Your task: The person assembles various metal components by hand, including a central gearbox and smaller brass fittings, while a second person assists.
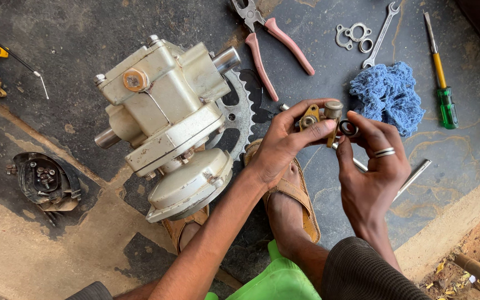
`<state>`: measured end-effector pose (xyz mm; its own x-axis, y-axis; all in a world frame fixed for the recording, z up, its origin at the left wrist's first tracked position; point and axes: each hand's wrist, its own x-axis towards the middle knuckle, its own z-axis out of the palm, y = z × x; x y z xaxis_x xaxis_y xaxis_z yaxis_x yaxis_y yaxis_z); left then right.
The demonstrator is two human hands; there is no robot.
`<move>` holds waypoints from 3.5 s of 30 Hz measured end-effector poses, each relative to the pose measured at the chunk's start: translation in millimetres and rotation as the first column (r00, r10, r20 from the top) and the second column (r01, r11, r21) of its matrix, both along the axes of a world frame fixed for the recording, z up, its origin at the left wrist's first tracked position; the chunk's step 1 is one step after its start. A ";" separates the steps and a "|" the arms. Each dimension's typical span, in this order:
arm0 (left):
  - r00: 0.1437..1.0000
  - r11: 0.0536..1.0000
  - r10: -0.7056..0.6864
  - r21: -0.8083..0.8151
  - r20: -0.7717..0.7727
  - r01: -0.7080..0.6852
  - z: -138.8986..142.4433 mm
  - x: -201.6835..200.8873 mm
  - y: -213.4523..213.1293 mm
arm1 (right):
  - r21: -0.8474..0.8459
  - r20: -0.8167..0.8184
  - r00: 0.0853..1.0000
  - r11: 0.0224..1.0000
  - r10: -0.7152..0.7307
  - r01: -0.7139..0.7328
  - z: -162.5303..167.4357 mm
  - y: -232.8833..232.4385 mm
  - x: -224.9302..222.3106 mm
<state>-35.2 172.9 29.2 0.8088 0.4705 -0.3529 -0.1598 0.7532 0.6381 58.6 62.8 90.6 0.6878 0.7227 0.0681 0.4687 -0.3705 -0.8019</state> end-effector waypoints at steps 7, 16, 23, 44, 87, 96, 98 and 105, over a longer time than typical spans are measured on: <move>0.996 0.997 0.077 0.022 0.053 -0.078 3.4 0.4 -4.9 | -0.176 0.297 0.954 0.984 0.045 0.008 7.2 2.7 -8.2; 0.996 0.996 0.083 -0.038 -0.023 -0.084 -1.8 0.9 -4.6 | -0.119 0.115 0.991 0.992 0.062 -0.048 11.1 0.6 -5.6; 0.998 0.997 0.058 -0.056 0.028 -0.056 1.9 0.6 -3.1 | 0.069 -0.226 0.972 0.996 0.070 -0.056 1.2 -1.1 3.0; 0.989 0.988 -0.136 0.086 0.056 0.131 0.4 -10.2 5.1 | 0.064 -0.312 0.950 0.998 0.030 -0.010 -5.5 -9.7 12.9; 0.992 0.977 0.041 -0.214 0.119 -0.015 -8.1 -17.7 7.5 | -0.010 0.245 0.868 0.896 0.433 -0.444 -80.7 112.3 141.9; 0.991 0.971 0.124 -0.211 0.043 -0.112 -2.1 -16.2 8.8 | 0.274 -0.489 0.832 0.952 0.263 -0.140 -42.0 25.9 86.9; 0.992 0.974 0.121 -0.198 0.024 -0.114 -1.3 -15.2 7.6 | 0.262 -0.466 0.846 0.954 0.258 -0.146 -32.0 8.3 66.5; 0.993 0.983 0.104 -0.159 0.058 -0.093 -1.8 -15.6 2.9 | 0.194 -0.223 0.939 0.956 0.263 -0.222 -15.5 1.0 23.4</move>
<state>-50.7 175.8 27.4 0.7849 0.4925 -0.3760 -0.2757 0.8211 0.4998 82.0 63.7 75.1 0.5031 0.8627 0.0516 0.3105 -0.1247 -0.9423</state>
